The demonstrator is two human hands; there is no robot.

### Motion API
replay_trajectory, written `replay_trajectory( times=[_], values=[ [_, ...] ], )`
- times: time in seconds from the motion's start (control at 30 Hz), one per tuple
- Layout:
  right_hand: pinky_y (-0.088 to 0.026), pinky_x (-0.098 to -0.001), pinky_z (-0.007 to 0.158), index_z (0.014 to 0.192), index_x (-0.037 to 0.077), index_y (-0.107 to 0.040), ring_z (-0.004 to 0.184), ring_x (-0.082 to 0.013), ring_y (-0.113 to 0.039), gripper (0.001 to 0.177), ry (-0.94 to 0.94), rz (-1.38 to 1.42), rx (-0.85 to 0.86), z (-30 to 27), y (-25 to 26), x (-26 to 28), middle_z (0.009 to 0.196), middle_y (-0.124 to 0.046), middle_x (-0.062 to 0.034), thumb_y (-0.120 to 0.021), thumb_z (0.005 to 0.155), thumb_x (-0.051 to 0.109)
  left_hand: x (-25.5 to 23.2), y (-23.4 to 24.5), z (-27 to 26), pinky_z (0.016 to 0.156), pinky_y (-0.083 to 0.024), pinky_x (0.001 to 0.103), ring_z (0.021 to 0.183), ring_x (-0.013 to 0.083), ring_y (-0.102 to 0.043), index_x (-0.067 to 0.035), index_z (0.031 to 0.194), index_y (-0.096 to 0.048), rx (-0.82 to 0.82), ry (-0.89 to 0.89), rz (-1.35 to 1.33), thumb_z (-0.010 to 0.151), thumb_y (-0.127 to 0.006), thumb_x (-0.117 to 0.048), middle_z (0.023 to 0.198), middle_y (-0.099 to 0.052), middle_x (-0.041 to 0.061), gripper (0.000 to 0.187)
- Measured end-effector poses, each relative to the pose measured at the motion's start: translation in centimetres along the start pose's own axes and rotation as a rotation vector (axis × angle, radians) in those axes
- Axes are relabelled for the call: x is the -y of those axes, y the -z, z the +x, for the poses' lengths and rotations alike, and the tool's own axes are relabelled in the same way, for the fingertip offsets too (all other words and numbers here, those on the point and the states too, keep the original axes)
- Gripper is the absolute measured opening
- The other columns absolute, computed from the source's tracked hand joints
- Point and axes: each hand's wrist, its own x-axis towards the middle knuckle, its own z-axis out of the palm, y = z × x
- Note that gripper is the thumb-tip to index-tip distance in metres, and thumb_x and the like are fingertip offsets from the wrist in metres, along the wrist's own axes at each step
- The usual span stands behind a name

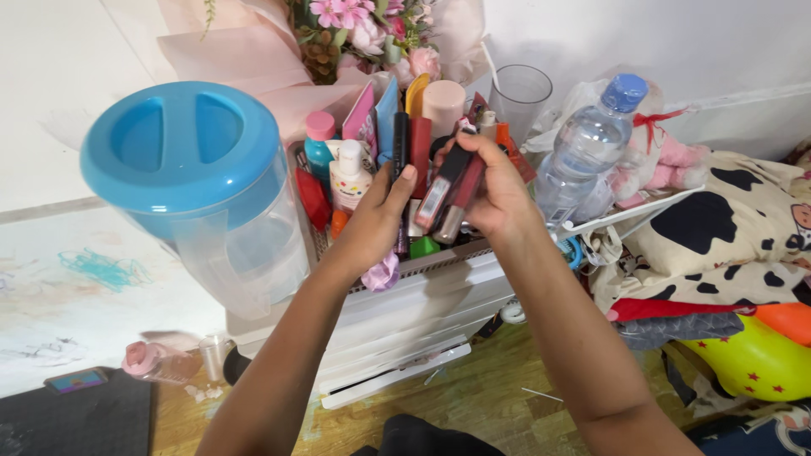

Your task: The person removes items from various plastic bags and containers and organizes them into a white plastic tray and a set of white drawers.

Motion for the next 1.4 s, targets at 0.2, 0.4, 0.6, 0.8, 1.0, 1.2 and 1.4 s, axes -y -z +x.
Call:
replay_trajectory(
  times=[0.2,0.4,0.6,0.8,1.0,1.2,1.4],
  values=[
    [-0.061,-0.0400,0.087,0.101,0.004,-0.068,0.096,-0.0249,-0.074,0.028,-0.134,-0.107,0.180,-1.4,-3.2,-1.0,0.105,-0.078,-0.0152,-0.071,0.079,0.021,-0.6,0.3,0.1,0.114,-0.034,0.041,0.141,0.0391,-0.045,0.003,0.153,-0.033,-0.029,-0.052,0.117,0.106,-0.028,-0.057,0.148,-0.049,0.031,0.076],
    [-0.059,-0.0442,0.091,0.109,0.003,-0.064,0.096,-0.0286,-0.071,0.025,-0.011,-0.104,0.161,1.2,-3.6,-2.2,0.107,-0.071,-0.0152,-0.072,0.088,0.015,-2.9,0.5,-0.5,0.084,-0.048,0.059,0.096,0.0536,-0.063,0.003,0.111,-0.053,-0.223,-0.087,0.421,0.112,-0.034,-0.040,0.098,-0.067,0.034,0.046],
    [-0.060,-0.0473,0.090,0.111,-0.004,-0.064,0.094,-0.0303,-0.070,0.034,0.080,0.095,0.171,1.2,-3.5,-1.0,0.100,-0.069,-0.0159,-0.072,0.084,0.016,-4.0,2.1,-6.9,0.067,-0.050,0.056,0.082,0.0487,-0.066,0.000,0.109,-0.053,-0.485,-0.258,0.590,0.107,-0.052,-0.029,0.094,-0.069,0.026,0.029],
    [-0.060,-0.0516,0.095,0.109,0.000,-0.063,0.099,-0.0295,-0.070,0.031,0.366,0.014,0.116,-0.5,-4.1,2.8,0.104,-0.070,-0.0140,-0.073,0.084,0.017,-1.5,1.9,-6.0,0.068,-0.057,0.047,0.079,0.0322,-0.073,-0.008,0.098,-0.061,-0.081,-0.084,1.180,0.096,-0.070,-0.042,0.093,-0.074,0.012,0.035],
    [-0.060,-0.0527,0.093,0.105,0.000,-0.065,0.100,-0.0307,-0.071,0.028,0.396,-0.009,0.119,-2.8,-3.3,4.2,0.102,-0.069,-0.0150,-0.068,0.087,0.021,-1.3,1.8,-2.3,0.076,-0.057,0.045,0.092,0.0325,-0.073,0.002,0.120,-0.053,0.161,0.235,1.182,0.071,-0.085,-0.055,0.103,-0.073,0.017,0.082],
    [-0.058,-0.0486,0.094,0.106,0.002,-0.062,0.103,-0.0303,-0.068,0.019,0.506,-0.014,0.131,-4.2,-1.2,5.0,0.109,-0.069,-0.0154,-0.065,0.092,0.014,-1.4,1.3,-2.8,0.075,-0.057,0.051,0.085,0.0372,-0.073,-0.004,0.119,-0.053,-0.002,0.120,1.031,0.079,-0.078,-0.043,0.089,-0.074,0.019,0.061],
    [-0.060,-0.0463,0.093,0.101,0.010,-0.060,0.101,-0.0279,-0.069,0.014,0.503,-0.116,0.108,-4.4,-1.3,3.1,0.105,-0.068,-0.0128,-0.067,0.090,0.009,-3.6,1.6,-5.0,0.069,-0.057,0.050,0.074,0.0379,-0.073,-0.005,0.113,-0.055,-0.487,-0.068,0.658,0.083,-0.072,-0.029,0.076,-0.074,0.014,0.042]
  ],
)
